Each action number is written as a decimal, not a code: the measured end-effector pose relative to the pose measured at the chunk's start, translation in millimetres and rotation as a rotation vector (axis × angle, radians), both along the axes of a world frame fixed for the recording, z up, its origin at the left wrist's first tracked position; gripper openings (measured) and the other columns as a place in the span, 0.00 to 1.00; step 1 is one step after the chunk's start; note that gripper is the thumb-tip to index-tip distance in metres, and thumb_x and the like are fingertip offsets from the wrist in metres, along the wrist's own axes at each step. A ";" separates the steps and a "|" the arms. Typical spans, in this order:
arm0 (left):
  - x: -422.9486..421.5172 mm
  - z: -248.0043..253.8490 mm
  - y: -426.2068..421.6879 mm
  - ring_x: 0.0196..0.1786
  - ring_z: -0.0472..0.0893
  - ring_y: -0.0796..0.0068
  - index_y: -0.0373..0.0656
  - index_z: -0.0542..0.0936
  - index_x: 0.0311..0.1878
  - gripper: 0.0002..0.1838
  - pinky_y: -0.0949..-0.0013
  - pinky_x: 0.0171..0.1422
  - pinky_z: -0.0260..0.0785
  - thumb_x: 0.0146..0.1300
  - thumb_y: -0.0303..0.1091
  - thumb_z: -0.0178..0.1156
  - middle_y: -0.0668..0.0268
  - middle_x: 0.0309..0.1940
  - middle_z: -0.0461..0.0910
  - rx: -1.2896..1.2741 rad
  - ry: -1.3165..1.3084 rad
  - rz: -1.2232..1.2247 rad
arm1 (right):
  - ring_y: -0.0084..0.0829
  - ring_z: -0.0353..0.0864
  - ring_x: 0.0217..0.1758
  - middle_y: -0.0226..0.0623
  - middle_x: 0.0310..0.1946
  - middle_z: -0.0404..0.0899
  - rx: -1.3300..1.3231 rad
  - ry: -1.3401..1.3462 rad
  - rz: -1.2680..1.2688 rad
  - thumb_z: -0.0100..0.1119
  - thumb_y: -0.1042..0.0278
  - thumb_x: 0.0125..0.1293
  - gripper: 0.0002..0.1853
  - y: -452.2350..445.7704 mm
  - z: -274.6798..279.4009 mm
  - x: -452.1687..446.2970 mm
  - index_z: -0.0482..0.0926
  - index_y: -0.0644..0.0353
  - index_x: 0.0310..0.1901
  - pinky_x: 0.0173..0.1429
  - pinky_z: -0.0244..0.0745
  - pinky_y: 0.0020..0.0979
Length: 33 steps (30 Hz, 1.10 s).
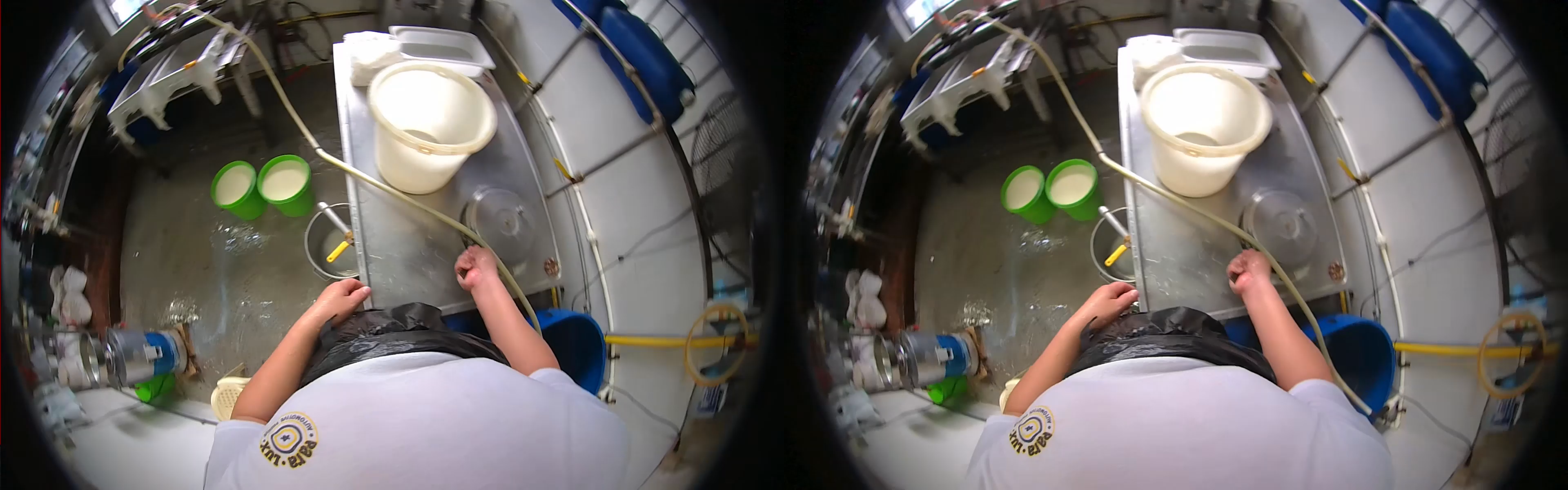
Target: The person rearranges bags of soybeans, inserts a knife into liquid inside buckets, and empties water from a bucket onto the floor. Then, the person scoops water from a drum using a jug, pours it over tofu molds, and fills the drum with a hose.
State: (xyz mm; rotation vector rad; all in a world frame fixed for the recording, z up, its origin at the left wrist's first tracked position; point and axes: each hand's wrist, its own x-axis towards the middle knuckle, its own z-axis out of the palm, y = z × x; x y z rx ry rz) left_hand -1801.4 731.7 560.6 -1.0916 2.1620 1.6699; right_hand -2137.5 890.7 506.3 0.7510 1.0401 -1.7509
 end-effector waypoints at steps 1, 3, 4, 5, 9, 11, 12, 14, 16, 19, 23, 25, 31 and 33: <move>-2.4 6.0 0.1 0.52 0.84 0.69 0.38 0.84 0.59 0.23 0.63 0.60 0.75 0.75 0.49 0.59 0.59 0.50 0.88 -0.001 -0.007 0.030 | 0.23 0.52 0.13 0.24 0.16 0.55 -0.024 0.007 -0.018 0.46 0.76 0.71 0.16 1.2 -1.1 1.0 0.59 0.49 0.24 0.16 0.49 0.25; -6.0 8.9 0.2 0.52 0.84 0.69 0.36 0.83 0.60 0.24 0.63 0.60 0.75 0.75 0.48 0.59 0.59 0.49 0.87 -0.008 0.007 -0.019 | 0.23 0.52 0.14 0.24 0.16 0.55 -0.040 0.016 -0.067 0.46 0.74 0.73 0.16 5.5 -3.9 2.0 0.59 0.50 0.25 0.17 0.51 0.24; -7.2 10.0 0.0 0.53 0.84 0.69 0.36 0.83 0.60 0.24 0.63 0.60 0.75 0.75 0.48 0.59 0.60 0.49 0.87 -0.007 0.014 -0.016 | 0.23 0.53 0.15 0.24 0.16 0.56 -0.099 -0.004 -0.052 0.46 0.72 0.76 0.16 7.7 -4.1 2.1 0.61 0.51 0.26 0.19 0.53 0.25; -8.7 13.2 0.3 0.53 0.84 0.69 0.36 0.82 0.61 0.24 0.63 0.61 0.75 0.75 0.48 0.59 0.60 0.49 0.87 -0.007 0.019 -0.008 | 0.23 0.55 0.16 0.25 0.17 0.57 -0.161 -0.024 -0.033 0.46 0.69 0.79 0.16 10.2 -4.8 2.0 0.62 0.52 0.28 0.20 0.56 0.25; -14.8 23.3 0.8 0.52 0.84 0.69 0.35 0.82 0.61 0.24 0.64 0.61 0.75 0.75 0.48 0.58 0.60 0.49 0.87 0.002 -0.004 -0.038 | 0.27 0.64 0.19 0.28 0.19 0.63 -0.147 -0.022 -0.019 0.47 0.61 0.82 0.14 16.2 2.9 6.0 0.67 0.53 0.34 0.24 0.66 0.30; -17.1 20.2 0.3 0.52 0.84 0.69 0.35 0.82 0.60 0.24 0.64 0.61 0.75 0.76 0.48 0.58 0.60 0.48 0.87 -0.002 -0.022 -0.048 | 0.32 0.75 0.24 0.31 0.22 0.71 -0.046 0.202 0.099 0.50 0.55 0.82 0.14 19.1 26.1 15.1 0.70 0.54 0.40 0.29 0.76 0.37; -18.0 19.3 0.4 0.52 0.84 0.69 0.35 0.82 0.60 0.24 0.64 0.61 0.75 0.75 0.48 0.58 0.60 0.47 0.87 -0.009 -0.020 -0.054 | 0.32 0.75 0.24 0.31 0.22 0.71 -0.045 0.203 0.097 0.50 0.55 0.82 0.14 23.6 26.7 13.8 0.70 0.54 0.40 0.29 0.76 0.37; -19.6 18.8 1.6 0.52 0.84 0.69 0.35 0.82 0.60 0.24 0.64 0.60 0.75 0.75 0.47 0.58 0.60 0.47 0.87 -0.015 -0.019 -0.059 | 0.36 0.81 0.27 0.34 0.25 0.76 0.105 0.232 0.320 0.53 0.47 0.81 0.18 37.8 26.3 8.9 0.72 0.56 0.45 0.32 0.81 0.40; -19.7 19.3 2.7 0.52 0.84 0.68 0.35 0.82 0.60 0.24 0.63 0.60 0.75 0.75 0.47 0.59 0.59 0.48 0.87 -0.013 -0.006 -0.071 | 0.36 0.81 0.27 0.33 0.25 0.77 0.128 0.262 0.325 0.53 0.45 0.80 0.19 53.4 11.7 8.7 0.73 0.56 0.46 0.32 0.82 0.40; -18.9 18.2 4.8 0.52 0.84 0.68 0.35 0.82 0.60 0.24 0.63 0.60 0.75 0.75 0.47 0.59 0.59 0.48 0.87 -0.046 -0.013 -0.071 | 0.34 0.82 0.26 0.32 0.26 0.77 0.161 0.310 0.349 0.53 0.44 0.80 0.19 73.5 0.5 12.7 0.74 0.55 0.47 0.32 0.82 0.38; -16.7 17.7 9.0 0.52 0.84 0.67 0.35 0.83 0.59 0.24 0.62 0.60 0.76 0.74 0.47 0.60 0.58 0.49 0.87 -0.038 -0.033 -0.013 | 0.30 0.81 0.26 0.28 0.25 0.77 0.177 0.350 0.492 0.53 0.47 0.80 0.17 77.6 -13.5 26.7 0.74 0.53 0.47 0.32 0.82 0.36; -16.9 14.3 12.1 0.51 0.85 0.68 0.36 0.83 0.60 0.22 0.63 0.59 0.76 0.73 0.43 0.62 0.58 0.48 0.88 -0.063 0.004 -0.015 | 0.29 0.83 0.27 0.32 0.27 0.79 0.214 0.393 0.603 0.53 0.48 0.79 0.18 70.7 -26.1 34.1 0.76 0.56 0.43 0.32 0.81 0.36; -8.8 -5.5 29.9 0.34 0.81 0.78 0.38 0.82 0.47 0.07 0.69 0.42 0.76 0.74 0.28 0.58 0.67 0.32 0.84 -0.166 0.234 0.307 | 0.54 0.85 0.54 0.50 0.48 0.87 0.265 1.661 1.618 0.59 0.49 0.72 0.19 47.5 -27.8 55.6 0.86 0.53 0.53 0.60 0.78 0.48; -4.5 -2.1 36.0 0.30 0.79 0.77 0.37 0.83 0.47 0.08 0.67 0.37 0.74 0.76 0.31 0.58 0.66 0.31 0.83 -0.164 0.134 0.359 | 0.52 0.84 0.57 0.53 0.51 0.86 0.113 1.559 1.691 0.60 0.50 0.71 0.20 29.8 -14.5 59.2 0.86 0.57 0.53 0.62 0.77 0.47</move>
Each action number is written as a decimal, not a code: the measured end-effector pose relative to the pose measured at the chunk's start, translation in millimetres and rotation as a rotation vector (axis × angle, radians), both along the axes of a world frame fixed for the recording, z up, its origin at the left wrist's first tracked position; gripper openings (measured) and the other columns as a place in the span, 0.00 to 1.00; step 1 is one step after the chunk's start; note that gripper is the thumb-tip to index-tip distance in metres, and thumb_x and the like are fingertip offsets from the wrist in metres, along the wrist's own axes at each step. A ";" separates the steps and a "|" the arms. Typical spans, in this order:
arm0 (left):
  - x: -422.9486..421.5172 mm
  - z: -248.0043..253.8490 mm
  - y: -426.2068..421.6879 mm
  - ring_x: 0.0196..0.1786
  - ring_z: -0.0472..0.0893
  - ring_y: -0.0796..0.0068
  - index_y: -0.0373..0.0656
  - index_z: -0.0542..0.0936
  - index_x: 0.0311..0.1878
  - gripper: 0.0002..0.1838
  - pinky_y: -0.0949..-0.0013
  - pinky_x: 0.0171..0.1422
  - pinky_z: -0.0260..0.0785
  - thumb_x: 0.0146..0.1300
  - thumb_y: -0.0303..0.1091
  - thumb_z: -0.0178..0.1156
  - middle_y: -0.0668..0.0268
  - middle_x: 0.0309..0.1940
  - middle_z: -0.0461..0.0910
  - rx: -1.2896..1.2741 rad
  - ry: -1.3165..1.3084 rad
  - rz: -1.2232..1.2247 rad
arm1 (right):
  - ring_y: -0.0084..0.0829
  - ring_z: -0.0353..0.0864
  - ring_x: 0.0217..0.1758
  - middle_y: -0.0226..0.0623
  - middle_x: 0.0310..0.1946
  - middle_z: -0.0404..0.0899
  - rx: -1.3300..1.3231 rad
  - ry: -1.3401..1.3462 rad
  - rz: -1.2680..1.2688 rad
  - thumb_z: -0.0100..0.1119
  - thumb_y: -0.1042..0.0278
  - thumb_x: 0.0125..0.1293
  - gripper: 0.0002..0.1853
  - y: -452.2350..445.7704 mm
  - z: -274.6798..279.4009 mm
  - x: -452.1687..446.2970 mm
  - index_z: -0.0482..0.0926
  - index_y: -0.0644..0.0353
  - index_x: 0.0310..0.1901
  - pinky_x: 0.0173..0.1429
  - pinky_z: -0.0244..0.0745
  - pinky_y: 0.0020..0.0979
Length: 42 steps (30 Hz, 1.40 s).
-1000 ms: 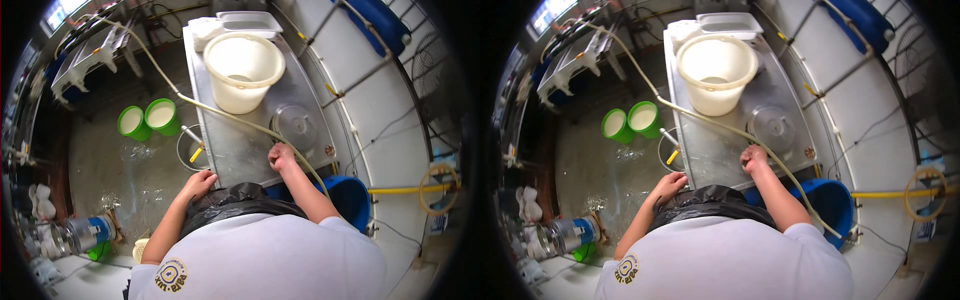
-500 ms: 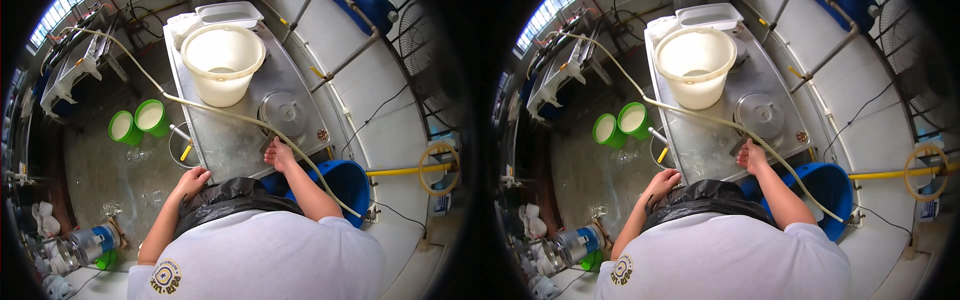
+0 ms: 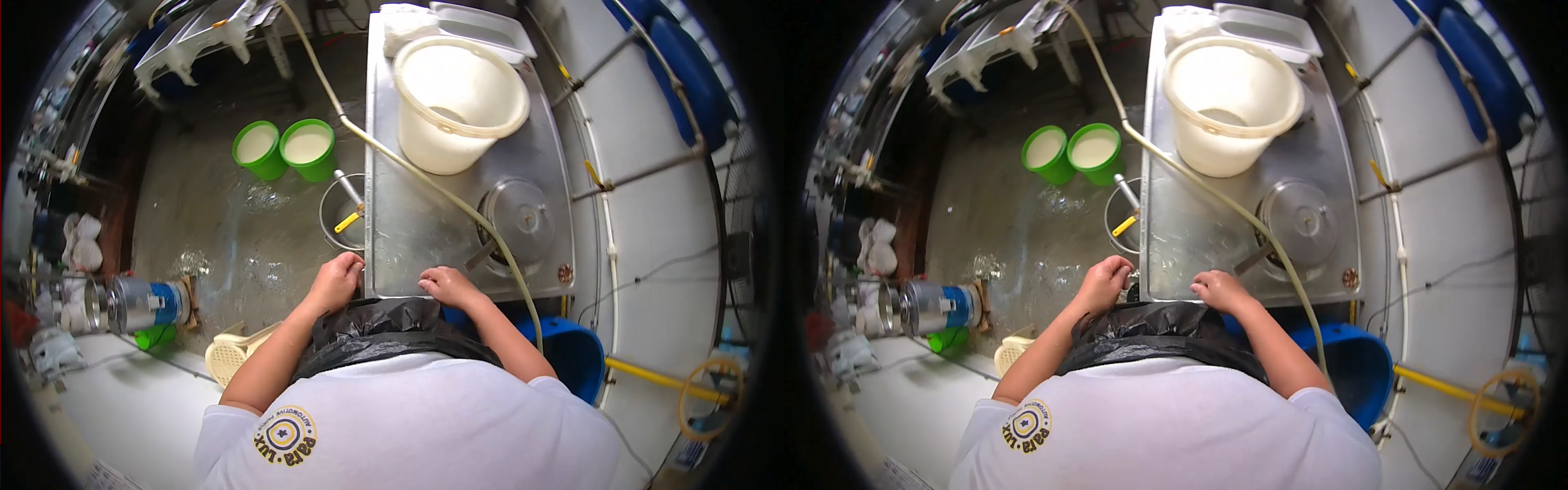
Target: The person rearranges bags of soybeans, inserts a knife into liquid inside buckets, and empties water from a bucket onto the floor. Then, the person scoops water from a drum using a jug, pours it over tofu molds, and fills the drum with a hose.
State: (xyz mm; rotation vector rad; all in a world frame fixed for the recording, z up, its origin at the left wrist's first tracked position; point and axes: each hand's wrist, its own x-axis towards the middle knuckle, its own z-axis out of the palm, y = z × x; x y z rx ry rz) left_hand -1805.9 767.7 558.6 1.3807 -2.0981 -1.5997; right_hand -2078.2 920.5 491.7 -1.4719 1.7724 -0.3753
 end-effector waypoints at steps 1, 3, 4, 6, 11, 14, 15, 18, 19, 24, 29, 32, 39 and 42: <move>3.7 0.4 4.4 0.33 0.84 0.60 0.38 0.83 0.46 0.11 0.58 0.42 0.76 0.76 0.36 0.58 0.54 0.30 0.84 -0.027 -0.019 0.025 | 0.53 0.84 0.57 0.53 0.51 0.86 0.010 -0.044 -0.001 0.61 0.52 0.71 0.20 -7.8 7.5 4.3 0.86 0.58 0.53 0.63 0.77 0.48; 14.3 6.1 11.5 0.38 0.85 0.45 0.36 0.84 0.41 0.19 0.52 0.44 0.76 0.76 0.46 0.58 0.46 0.34 0.85 -0.047 -0.103 0.011 | 0.54 0.83 0.58 0.54 0.52 0.85 0.032 -0.046 0.054 0.61 0.53 0.72 0.21 -22.6 10.9 12.2 0.84 0.62 0.55 0.63 0.77 0.48; 19.9 14.2 14.1 0.40 0.85 0.42 0.36 0.85 0.39 0.22 0.50 0.45 0.76 0.76 0.49 0.58 0.44 0.36 0.85 0.003 -0.142 0.019 | 0.54 0.83 0.58 0.54 0.52 0.85 0.026 -0.048 0.088 0.61 0.53 0.72 0.21 -29.4 11.1 13.9 0.84 0.62 0.55 0.63 0.77 0.48; 35.3 29.4 16.1 0.46 0.85 0.44 0.38 0.88 0.43 0.25 0.50 0.51 0.77 0.74 0.54 0.58 0.46 0.41 0.86 -0.001 -0.191 -0.069 | 0.55 0.83 0.59 0.55 0.53 0.85 0.052 0.032 0.202 0.62 0.53 0.71 0.23 -43.8 14.6 18.8 0.82 0.62 0.58 0.63 0.77 0.49; 83.6 -1.8 13.8 0.51 0.86 0.54 0.39 0.87 0.50 0.20 0.56 0.57 0.77 0.72 0.48 0.63 0.52 0.47 0.87 -0.128 -0.080 -0.091 | 0.55 0.83 0.59 0.56 0.53 0.85 0.128 0.103 0.294 0.62 0.52 0.72 0.24 -81.8 46.8 53.3 0.81 0.62 0.60 0.63 0.77 0.49; 114.8 -2.6 5.6 0.51 0.86 0.53 0.39 0.86 0.52 0.21 0.56 0.56 0.78 0.72 0.48 0.62 0.52 0.46 0.88 -0.009 -0.022 -0.002 | 0.56 0.84 0.58 0.57 0.52 0.85 0.082 0.124 0.350 0.63 0.53 0.72 0.24 -101.3 54.5 83.1 0.81 0.63 0.60 0.62 0.78 0.49; 131.0 -2.4 1.4 0.51 0.86 0.53 0.39 0.86 0.53 0.21 0.56 0.56 0.78 0.73 0.48 0.62 0.52 0.46 0.88 0.030 -0.025 0.000 | 0.55 0.84 0.57 0.57 0.51 0.86 0.112 0.134 0.363 0.63 0.53 0.72 0.24 -109.1 56.2 94.4 0.81 0.64 0.60 0.62 0.78 0.49; 187.2 -0.8 -11.4 0.50 0.87 0.57 0.40 0.86 0.53 0.21 0.57 0.56 0.78 0.73 0.49 0.62 0.54 0.46 0.88 -0.007 0.020 0.098 | 0.53 0.86 0.54 0.53 0.46 0.88 0.139 0.195 0.433 0.63 0.54 0.72 0.25 -135.7 70.4 148.2 0.80 0.63 0.62 0.60 0.79 0.48; 206.9 -0.2 -14.8 0.50 0.87 0.57 0.40 0.86 0.53 0.21 0.57 0.56 0.78 0.73 0.49 0.62 0.54 0.46 0.88 -0.013 0.032 0.123 | 0.52 0.87 0.53 0.52 0.45 0.88 0.144 0.206 0.466 0.64 0.55 0.72 0.24 -145.2 74.3 168.6 0.80 0.64 0.62 0.58 0.80 0.46; 301.3 -1.7 -29.0 0.49 0.87 0.63 0.39 0.86 0.52 0.21 0.60 0.55 0.78 0.73 0.49 0.62 0.56 0.44 0.89 0.007 0.070 0.316 | 0.49 0.88 0.51 0.50 0.44 0.88 0.120 0.257 0.657 0.65 0.56 0.73 0.24 -190.5 80.5 260.5 0.79 0.65 0.62 0.56 0.81 0.44; 377.5 -19.4 -13.3 0.53 0.86 0.59 0.38 0.81 0.62 0.26 0.59 0.59 0.78 0.72 0.50 0.64 0.51 0.53 0.86 -0.036 0.073 0.453 | 0.49 0.87 0.51 0.49 0.46 0.88 0.155 0.182 0.750 0.64 0.52 0.72 0.25 -228.8 87.5 341.4 0.79 0.63 0.62 0.56 0.81 0.43; 411.6 -42.7 6.3 0.55 0.85 0.59 0.37 0.77 0.66 0.29 0.58 0.61 0.77 0.71 0.49 0.65 0.50 0.56 0.85 -0.266 0.041 0.612 | 0.52 0.87 0.52 0.50 0.46 0.87 0.159 0.140 0.797 0.65 0.48 0.71 0.28 -249.7 81.1 376.2 0.80 0.62 0.61 0.57 0.80 0.44; 465.4 -17.0 28.9 0.56 0.85 0.53 0.34 0.78 0.64 0.30 0.56 0.61 0.77 0.72 0.51 0.63 0.45 0.57 0.83 0.105 0.093 0.839 | 0.53 0.85 0.56 0.52 0.52 0.86 0.222 0.245 1.105 0.60 0.44 0.72 0.28 -297.0 84.1 461.0 0.80 0.61 0.62 0.60 0.79 0.47; 486.1 -30.8 31.9 0.55 0.86 0.55 0.34 0.79 0.63 0.28 0.57 0.60 0.77 0.72 0.49 0.64 0.47 0.53 0.85 0.074 0.033 0.948 | 0.53 0.84 0.58 0.52 0.54 0.86 0.198 0.204 1.183 0.60 0.44 0.72 0.28 -318.1 75.9 499.6 0.81 0.60 0.61 0.62 0.78 0.47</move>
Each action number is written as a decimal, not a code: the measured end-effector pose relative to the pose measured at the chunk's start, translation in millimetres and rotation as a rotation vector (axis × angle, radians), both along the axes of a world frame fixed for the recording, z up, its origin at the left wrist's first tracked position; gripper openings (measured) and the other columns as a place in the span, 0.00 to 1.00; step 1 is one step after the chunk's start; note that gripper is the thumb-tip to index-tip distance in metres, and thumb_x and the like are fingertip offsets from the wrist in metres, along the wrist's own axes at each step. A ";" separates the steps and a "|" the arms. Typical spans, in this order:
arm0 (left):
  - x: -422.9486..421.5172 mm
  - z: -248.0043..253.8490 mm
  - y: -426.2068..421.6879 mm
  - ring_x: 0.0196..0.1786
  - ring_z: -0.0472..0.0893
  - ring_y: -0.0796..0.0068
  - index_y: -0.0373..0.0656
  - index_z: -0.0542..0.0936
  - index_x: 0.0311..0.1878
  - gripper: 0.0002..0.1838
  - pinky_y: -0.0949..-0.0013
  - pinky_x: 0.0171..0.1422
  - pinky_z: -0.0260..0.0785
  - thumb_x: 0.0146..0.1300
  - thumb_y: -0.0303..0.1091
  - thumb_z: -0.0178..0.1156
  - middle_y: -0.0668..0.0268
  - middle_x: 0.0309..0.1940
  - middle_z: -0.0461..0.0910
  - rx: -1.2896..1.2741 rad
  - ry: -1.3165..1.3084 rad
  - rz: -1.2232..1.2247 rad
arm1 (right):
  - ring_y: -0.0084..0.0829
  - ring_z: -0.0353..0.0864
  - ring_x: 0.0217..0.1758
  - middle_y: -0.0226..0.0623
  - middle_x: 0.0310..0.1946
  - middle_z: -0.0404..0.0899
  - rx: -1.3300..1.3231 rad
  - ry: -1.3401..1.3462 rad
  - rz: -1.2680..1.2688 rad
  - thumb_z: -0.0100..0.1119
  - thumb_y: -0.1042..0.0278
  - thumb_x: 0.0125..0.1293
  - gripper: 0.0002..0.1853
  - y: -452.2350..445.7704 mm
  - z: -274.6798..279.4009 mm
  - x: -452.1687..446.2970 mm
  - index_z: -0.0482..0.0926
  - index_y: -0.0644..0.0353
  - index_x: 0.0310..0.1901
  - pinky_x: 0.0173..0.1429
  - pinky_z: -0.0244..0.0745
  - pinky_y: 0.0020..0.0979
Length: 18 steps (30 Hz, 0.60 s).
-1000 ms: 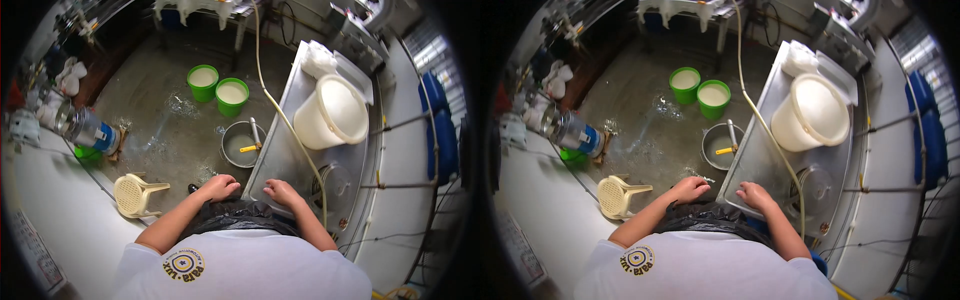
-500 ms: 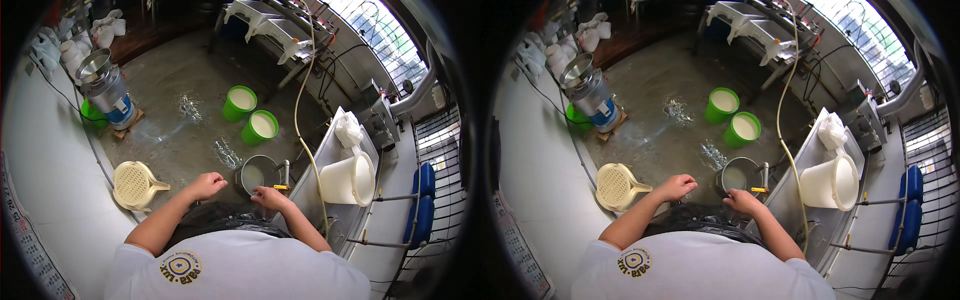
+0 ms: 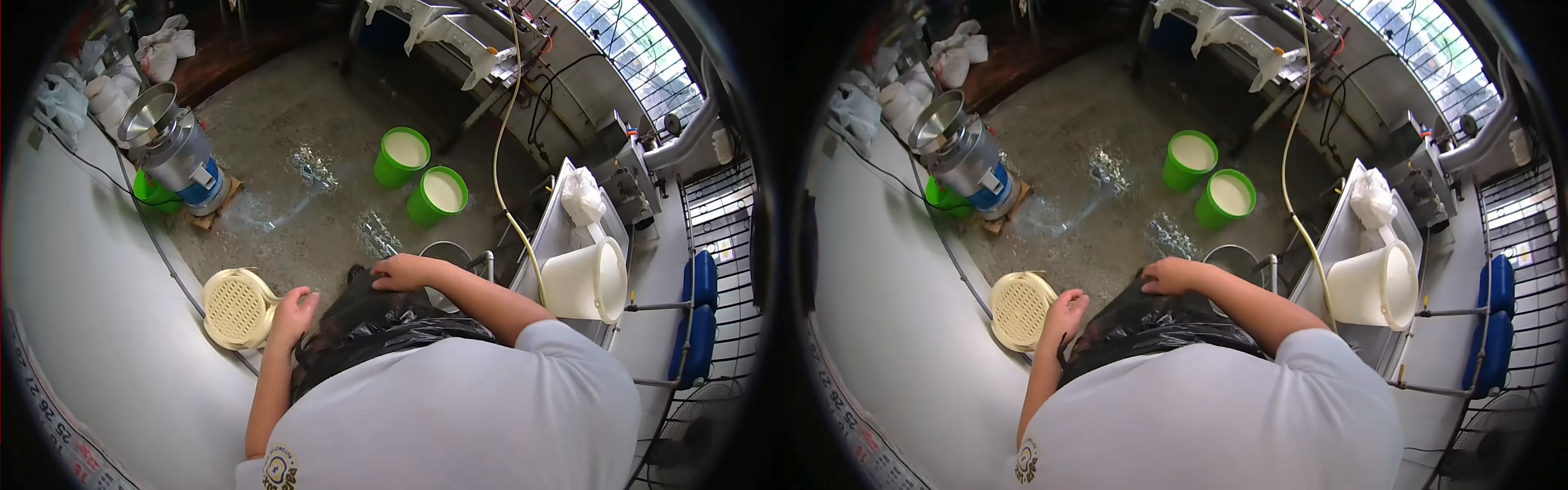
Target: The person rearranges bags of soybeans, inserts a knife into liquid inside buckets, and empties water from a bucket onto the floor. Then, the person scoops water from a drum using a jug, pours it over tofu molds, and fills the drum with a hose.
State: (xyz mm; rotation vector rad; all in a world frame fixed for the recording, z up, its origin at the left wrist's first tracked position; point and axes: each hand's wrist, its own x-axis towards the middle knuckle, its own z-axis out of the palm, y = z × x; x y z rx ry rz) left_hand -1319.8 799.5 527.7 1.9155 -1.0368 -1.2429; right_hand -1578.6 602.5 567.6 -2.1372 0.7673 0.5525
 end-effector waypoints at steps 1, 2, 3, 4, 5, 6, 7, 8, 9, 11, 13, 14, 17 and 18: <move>8.1 -7.1 -0.5 0.55 0.85 0.55 0.34 0.80 0.62 0.27 0.58 0.60 0.76 0.72 0.49 0.64 0.47 0.51 0.86 -0.021 -0.080 0.052 | 0.53 0.84 0.59 0.52 0.54 0.85 0.008 -0.036 0.024 0.60 0.44 0.71 0.28 -7.4 -5.0 12.8 0.81 0.60 0.61 0.63 0.77 0.47; 15.4 -11.4 -2.6 0.55 0.85 0.55 0.34 0.80 0.62 0.27 0.58 0.60 0.76 0.72 0.49 0.64 0.47 0.51 0.86 -0.014 -0.084 0.043 | 0.53 0.84 0.59 0.52 0.55 0.85 0.016 -0.073 0.047 0.60 0.43 0.71 0.29 -14.6 -10.3 24.3 0.81 0.59 0.61 0.64 0.77 0.47; 22.8 -15.4 -5.9 0.55 0.85 0.55 0.34 0.80 0.62 0.27 0.58 0.62 0.75 0.72 0.49 0.64 0.47 0.52 0.86 -0.026 -0.101 0.135 | 0.53 0.84 0.59 0.52 0.55 0.85 0.023 -0.079 0.039 0.60 0.43 0.71 0.29 -22.4 -15.3 34.7 0.81 0.59 0.61 0.64 0.77 0.47; 32.8 -20.9 -8.5 0.56 0.84 0.54 0.34 0.80 0.61 0.27 0.58 0.63 0.75 0.72 0.49 0.64 0.47 0.52 0.86 -0.038 -0.121 0.227 | 0.51 0.84 0.58 0.51 0.54 0.86 0.039 -0.078 0.073 0.60 0.44 0.72 0.29 -31.2 -20.7 45.2 0.80 0.60 0.62 0.64 0.77 0.46; 45.6 -36.9 -13.2 0.60 0.82 0.54 0.34 0.79 0.63 0.27 0.59 0.67 0.72 0.72 0.48 0.64 0.47 0.56 0.84 0.023 -0.042 0.284 | 0.50 0.85 0.57 0.50 0.52 0.86 0.056 -0.079 0.109 0.59 0.44 0.73 0.29 -41.1 -26.0 53.5 0.80 0.60 0.63 0.63 0.77 0.45; 55.9 -52.1 -15.9 0.60 0.82 0.54 0.34 0.79 0.63 0.27 0.59 0.67 0.72 0.72 0.48 0.64 0.47 0.56 0.84 0.030 -0.056 0.280 | 0.50 0.85 0.57 0.50 0.52 0.86 0.065 -0.092 0.104 0.59 0.44 0.73 0.29 -52.4 -32.1 60.8 0.80 0.60 0.63 0.63 0.77 0.45; 65.8 -55.2 -23.6 0.62 0.81 0.55 0.33 0.79 0.63 0.27 0.59 0.68 0.71 0.73 0.47 0.64 0.47 0.58 0.83 0.017 -0.043 0.335 | 0.50 0.85 0.57 0.50 0.53 0.86 0.085 -0.090 0.121 0.59 0.44 0.73 0.29 -65.1 -40.9 69.0 0.80 0.60 0.63 0.63 0.77 0.45; 77.8 -57.5 -33.3 0.64 0.80 0.55 0.32 0.78 0.64 0.27 0.59 0.69 0.70 0.73 0.46 0.63 0.47 0.60 0.82 0.001 -0.035 0.390 | 0.51 0.85 0.57 0.50 0.53 0.86 0.103 -0.093 0.139 0.59 0.44 0.73 0.28 -79.9 -49.6 80.0 0.80 0.60 0.63 0.64 0.77 0.45; 88.6 -59.5 -44.8 0.65 0.79 0.56 0.31 0.76 0.66 0.28 0.59 0.71 0.69 0.74 0.45 0.63 0.47 0.62 0.81 -0.001 -0.073 0.385 | 0.51 0.85 0.57 0.50 0.53 0.86 0.107 -0.116 0.139 0.59 0.44 0.73 0.28 -96.8 -57.5 90.3 0.80 0.60 0.63 0.64 0.77 0.45; 106.1 -48.0 -79.3 0.65 0.79 0.56 0.31 0.75 0.67 0.29 0.59 0.71 0.69 0.74 0.45 0.63 0.48 0.62 0.81 -0.001 -0.133 0.400 | 0.53 0.83 0.60 0.53 0.56 0.85 0.156 -0.148 0.106 0.60 0.42 0.71 0.30 -134.4 -65.6 109.1 0.82 0.60 0.61 0.66 0.76 0.47; 113.1 -16.7 -126.2 0.65 0.79 0.60 0.33 0.72 0.71 0.30 0.62 0.72 0.68 0.75 0.44 0.63 0.50 0.62 0.81 0.043 -0.151 0.415 | 0.53 0.83 0.61 0.52 0.56 0.85 0.136 -0.176 0.085 0.60 0.42 0.71 0.30 -176.6 -65.9 127.9 0.82 0.60 0.61 0.66 0.76 0.46; 117.3 6.1 -151.2 0.65 0.79 0.60 0.33 0.72 0.71 0.30 0.62 0.72 0.68 0.75 0.44 0.63 0.50 0.62 0.81 0.053 -0.176 0.396 | 0.53 0.83 0.61 0.52 0.56 0.85 0.116 -0.179 0.061 0.60 0.42 0.70 0.30 -195.4 -64.8 136.3 0.82 0.60 0.61 0.66 0.76 0.46; 131.3 60.5 -221.9 0.65 0.78 0.60 0.36 0.72 0.72 0.30 0.61 0.71 0.68 0.76 0.48 0.61 0.50 0.64 0.79 0.145 -0.099 0.249 | 0.51 0.85 0.58 0.51 0.53 0.86 0.123 -0.269 -0.003 0.60 0.42 0.72 0.31 -254.9 -51.3 157.2 0.80 0.61 0.63 0.64 0.77 0.45; 139.8 68.4 -244.2 0.65 0.78 0.60 0.36 0.72 0.72 0.30 0.61 0.71 0.68 0.76 0.48 0.61 0.50 0.64 0.79 0.148 -0.111 0.236 | 0.51 0.85 0.58 0.51 0.54 0.86 0.165 -0.317 -0.054 0.60 0.42 0.72 0.30 -273.9 -39.5 160.6 0.80 0.60 0.63 0.64 0.77 0.45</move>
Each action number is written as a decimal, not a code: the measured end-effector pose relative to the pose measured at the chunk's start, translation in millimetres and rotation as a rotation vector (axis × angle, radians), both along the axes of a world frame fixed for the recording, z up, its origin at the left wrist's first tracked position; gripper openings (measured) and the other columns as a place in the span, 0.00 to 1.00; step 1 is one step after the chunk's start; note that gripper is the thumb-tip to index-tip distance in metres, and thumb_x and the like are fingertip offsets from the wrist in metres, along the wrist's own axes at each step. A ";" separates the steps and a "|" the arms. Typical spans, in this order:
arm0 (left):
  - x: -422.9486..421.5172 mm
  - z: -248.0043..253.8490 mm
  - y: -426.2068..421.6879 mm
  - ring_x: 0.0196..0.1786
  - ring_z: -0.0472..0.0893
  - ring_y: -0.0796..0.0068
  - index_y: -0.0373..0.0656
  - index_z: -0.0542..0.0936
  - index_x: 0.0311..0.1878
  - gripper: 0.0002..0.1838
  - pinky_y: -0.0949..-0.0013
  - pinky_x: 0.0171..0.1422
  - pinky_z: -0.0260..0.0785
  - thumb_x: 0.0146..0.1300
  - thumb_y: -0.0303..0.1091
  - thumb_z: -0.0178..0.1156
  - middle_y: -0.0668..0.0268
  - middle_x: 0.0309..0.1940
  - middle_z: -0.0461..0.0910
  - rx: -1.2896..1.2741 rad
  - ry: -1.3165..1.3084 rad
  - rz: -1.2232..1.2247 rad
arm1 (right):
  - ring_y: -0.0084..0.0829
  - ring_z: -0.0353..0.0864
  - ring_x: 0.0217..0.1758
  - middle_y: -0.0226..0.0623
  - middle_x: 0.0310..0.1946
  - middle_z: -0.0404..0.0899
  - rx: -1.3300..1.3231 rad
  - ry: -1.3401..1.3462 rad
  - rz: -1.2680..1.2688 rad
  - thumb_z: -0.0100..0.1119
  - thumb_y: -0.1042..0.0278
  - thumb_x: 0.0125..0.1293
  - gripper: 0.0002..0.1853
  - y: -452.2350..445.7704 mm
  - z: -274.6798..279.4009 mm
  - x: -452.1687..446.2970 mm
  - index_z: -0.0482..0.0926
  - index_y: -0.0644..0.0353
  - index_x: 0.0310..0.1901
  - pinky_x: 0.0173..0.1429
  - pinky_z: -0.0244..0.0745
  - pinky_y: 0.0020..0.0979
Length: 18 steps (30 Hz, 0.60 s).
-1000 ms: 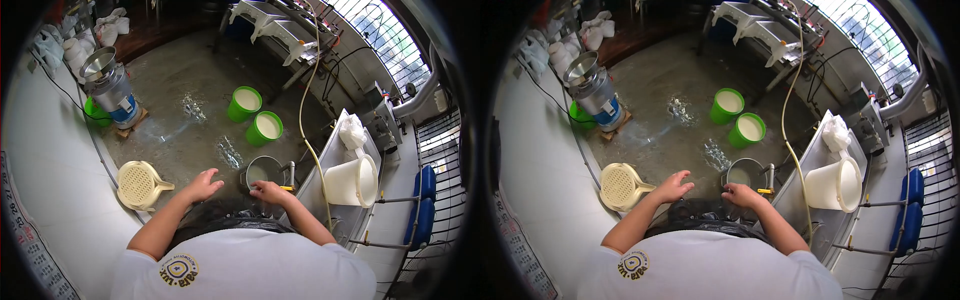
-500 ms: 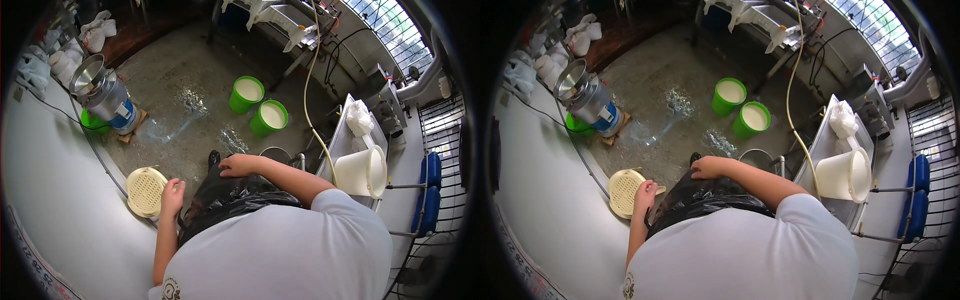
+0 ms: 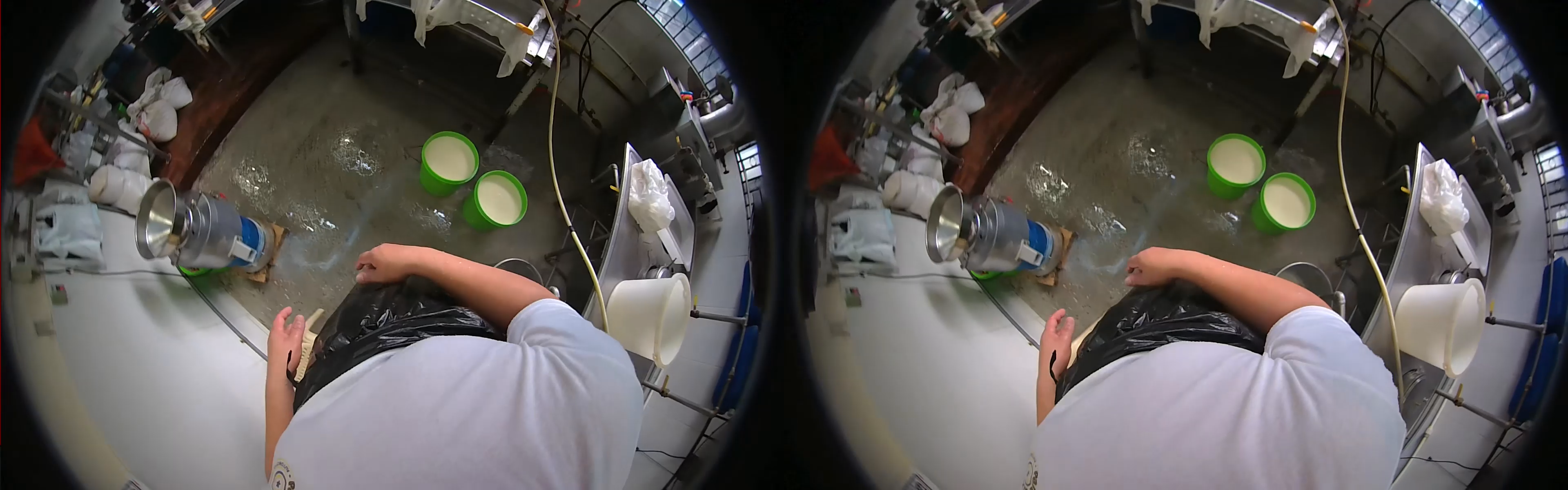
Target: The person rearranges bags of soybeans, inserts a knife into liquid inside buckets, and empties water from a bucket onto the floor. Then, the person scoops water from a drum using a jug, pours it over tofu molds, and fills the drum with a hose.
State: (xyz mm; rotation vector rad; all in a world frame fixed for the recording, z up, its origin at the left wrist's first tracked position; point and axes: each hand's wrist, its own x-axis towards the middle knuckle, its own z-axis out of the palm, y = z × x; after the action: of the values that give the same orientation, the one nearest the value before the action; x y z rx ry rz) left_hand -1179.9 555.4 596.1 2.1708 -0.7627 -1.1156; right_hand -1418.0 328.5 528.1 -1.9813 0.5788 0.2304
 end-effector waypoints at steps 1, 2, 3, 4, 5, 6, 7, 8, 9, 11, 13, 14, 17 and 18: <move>9.6 6.5 -21.0 0.60 0.80 0.64 0.36 0.73 0.70 0.29 0.64 0.68 0.70 0.76 0.45 0.63 0.54 0.57 0.82 0.028 -0.018 -0.037 | 0.50 0.84 0.60 0.51 0.55 0.86 0.041 -0.011 -0.008 0.59 0.43 0.75 0.29 -17.3 14.0 2.5 0.80 0.60 0.63 0.65 0.77 0.44; 19.5 10.6 -41.8 0.55 0.82 0.68 0.36 0.74 0.69 0.27 0.67 0.64 0.71 0.75 0.43 0.64 0.57 0.51 0.86 0.056 -0.036 -0.072 | 0.50 0.84 0.60 0.51 0.55 0.86 0.046 -0.023 -0.019 0.59 0.43 0.75 0.29 -35.9 21.2 4.5 0.80 0.60 0.63 0.65 0.77 0.44; 29.6 10.3 -61.6 0.58 0.81 0.64 0.37 0.76 0.67 0.26 0.65 0.67 0.71 0.73 0.43 0.65 0.54 0.57 0.82 0.040 -0.077 -0.111 | 0.49 0.84 0.61 0.51 0.56 0.85 0.086 -0.086 -0.009 0.58 0.43 0.76 0.29 -51.8 25.2 5.1 0.80 0.60 0.64 0.66 0.76 0.44; 34.2 6.6 -81.9 0.58 0.81 0.64 0.37 0.76 0.67 0.26 0.65 0.67 0.71 0.73 0.43 0.65 0.54 0.57 0.82 0.053 -0.084 -0.123 | 0.49 0.83 0.62 0.51 0.56 0.85 0.128 -0.147 0.000 0.57 0.43 0.77 0.29 -63.9 28.8 4.9 0.80 0.60 0.64 0.66 0.75 0.43; 37.1 2.3 -103.4 0.60 0.80 0.62 0.38 0.77 0.66 0.26 0.64 0.69 0.70 0.73 0.43 0.66 0.52 0.61 0.79 -0.070 -0.083 -0.187 | 0.46 0.83 0.62 0.48 0.56 0.86 0.151 -0.165 -0.039 0.55 0.41 0.78 0.28 -73.4 35.6 4.3 0.82 0.58 0.63 0.66 0.75 0.42; 40.0 -0.6 -124.3 0.62 0.79 0.60 0.38 0.78 0.65 0.25 0.62 0.70 0.70 0.72 0.44 0.67 0.50 0.65 0.77 -0.198 -0.078 -0.250 | 0.46 0.83 0.62 0.48 0.56 0.86 0.156 -0.168 -0.051 0.55 0.41 0.78 0.28 -78.8 45.1 2.4 0.82 0.58 0.63 0.66 0.75 0.42; 33.0 5.0 -147.1 0.68 0.75 0.54 0.37 0.79 0.65 0.27 0.57 0.73 0.67 0.71 0.47 0.67 0.46 0.71 0.70 -0.189 -0.058 -0.296 | 0.46 0.82 0.64 0.48 0.58 0.85 0.203 -0.219 -0.096 0.54 0.39 0.78 0.30 -85.0 60.3 0.4 0.81 0.59 0.64 0.67 0.75 0.42; 21.7 6.5 -168.1 0.68 0.75 0.54 0.37 0.79 0.65 0.27 0.57 0.73 0.67 0.71 0.47 0.67 0.46 0.71 0.70 -0.195 -0.056 -0.307 | 0.46 0.81 0.65 0.49 0.59 0.84 0.246 -0.270 -0.142 0.53 0.37 0.78 0.32 -91.2 70.7 -1.6 0.79 0.60 0.65 0.68 0.74 0.42; 8.6 6.6 -186.3 0.71 0.73 0.50 0.37 0.79 0.65 0.28 0.55 0.75 0.65 0.71 0.48 0.67 0.44 0.72 0.69 -0.205 -0.186 -0.437 | 0.47 0.80 0.67 0.50 0.61 0.83 0.266 -0.280 -0.154 0.51 0.35 0.78 0.34 -94.8 73.9 -3.2 0.78 0.62 0.66 0.70 0.73 0.42; -4.0 7.3 -218.0 0.73 0.71 0.47 0.37 0.79 0.65 0.29 0.52 0.77 0.63 0.71 0.49 0.67 0.42 0.73 0.68 -0.212 -0.309 -0.595 | 0.47 0.80 0.67 0.50 0.60 0.83 0.279 -0.269 -0.186 0.51 0.36 0.79 0.34 -102.1 77.6 -7.0 0.78 0.61 0.66 0.70 0.73 0.42; -8.9 5.7 -247.3 0.76 0.67 0.40 0.37 0.78 0.66 0.31 0.48 0.79 0.60 0.70 0.51 0.66 0.39 0.74 0.65 -0.169 -0.247 -0.740 | 0.47 0.80 0.66 0.50 0.60 0.83 0.318 -0.259 -0.244 0.50 0.36 0.79 0.34 -107.0 73.0 -12.1 0.78 0.60 0.66 0.70 0.73 0.43; -8.5 4.2 -260.5 0.76 0.67 0.40 0.37 0.78 0.66 0.31 0.48 0.79 0.60 0.70 0.51 0.66 0.39 0.74 0.65 -0.166 -0.233 -0.774 | 0.47 0.80 0.66 0.50 0.60 0.83 0.323 -0.256 -0.279 0.50 0.36 0.79 0.34 -108.3 68.9 -14.6 0.78 0.60 0.66 0.70 0.73 0.43; -7.1 0.9 -303.7 0.76 0.66 0.36 0.36 0.79 0.65 0.30 0.47 0.79 0.61 0.69 0.51 0.67 0.35 0.74 0.64 -0.187 -0.291 -0.898 | 0.47 0.81 0.66 0.50 0.60 0.83 0.300 -0.193 -0.384 0.51 0.36 0.79 0.33 -115.7 59.7 -19.0 0.78 0.60 0.66 0.69 0.73 0.43; -6.6 -4.9 -317.4 0.76 0.66 0.36 0.36 0.79 0.65 0.30 0.47 0.79 0.61 0.69 0.51 0.67 0.35 0.74 0.64 -0.192 -0.280 -0.917 | 0.46 0.81 0.65 0.50 0.59 0.84 0.310 -0.165 -0.431 0.51 0.37 0.79 0.32 -117.6 57.9 -18.7 0.79 0.60 0.66 0.69 0.73 0.42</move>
State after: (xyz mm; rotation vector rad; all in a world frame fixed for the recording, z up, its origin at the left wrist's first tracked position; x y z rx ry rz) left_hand -1186.5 238.0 591.2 1.8300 -2.0234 -1.0603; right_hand -1436.7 211.0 586.1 -1.5187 0.7938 -0.1047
